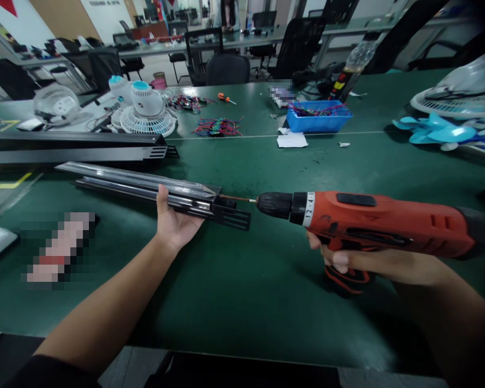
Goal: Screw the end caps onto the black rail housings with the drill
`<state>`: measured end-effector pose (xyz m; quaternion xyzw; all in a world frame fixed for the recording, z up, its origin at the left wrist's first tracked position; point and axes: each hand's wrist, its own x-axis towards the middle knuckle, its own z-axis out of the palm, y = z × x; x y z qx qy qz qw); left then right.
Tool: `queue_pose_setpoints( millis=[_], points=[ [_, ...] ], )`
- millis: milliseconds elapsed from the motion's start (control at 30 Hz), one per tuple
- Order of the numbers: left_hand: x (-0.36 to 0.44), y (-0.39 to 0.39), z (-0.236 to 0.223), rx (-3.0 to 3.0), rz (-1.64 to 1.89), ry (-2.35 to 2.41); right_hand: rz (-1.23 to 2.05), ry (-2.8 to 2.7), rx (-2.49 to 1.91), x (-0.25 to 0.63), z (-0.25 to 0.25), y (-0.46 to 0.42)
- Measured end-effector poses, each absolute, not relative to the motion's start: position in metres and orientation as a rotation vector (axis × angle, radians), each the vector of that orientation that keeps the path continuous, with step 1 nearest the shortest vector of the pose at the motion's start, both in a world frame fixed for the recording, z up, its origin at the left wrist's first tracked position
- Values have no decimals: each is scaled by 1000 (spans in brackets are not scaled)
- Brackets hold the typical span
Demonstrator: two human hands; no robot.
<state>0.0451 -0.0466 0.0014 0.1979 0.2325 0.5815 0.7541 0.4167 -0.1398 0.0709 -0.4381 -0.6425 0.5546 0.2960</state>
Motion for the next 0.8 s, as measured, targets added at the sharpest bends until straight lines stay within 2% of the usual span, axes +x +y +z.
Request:
queue_pose_setpoints(
  millis=[167,400,800],
  points=[
    [45,-47,2,420,1272,521,1419,-1724,-1167,413,75,-141],
    [45,-47,1,426,1256,507,1515,-1690,-1189,410,78,-140],
    [47,-47,4,436,1267,516,1359,-1767,-1202,411,78,-140]
  ],
)
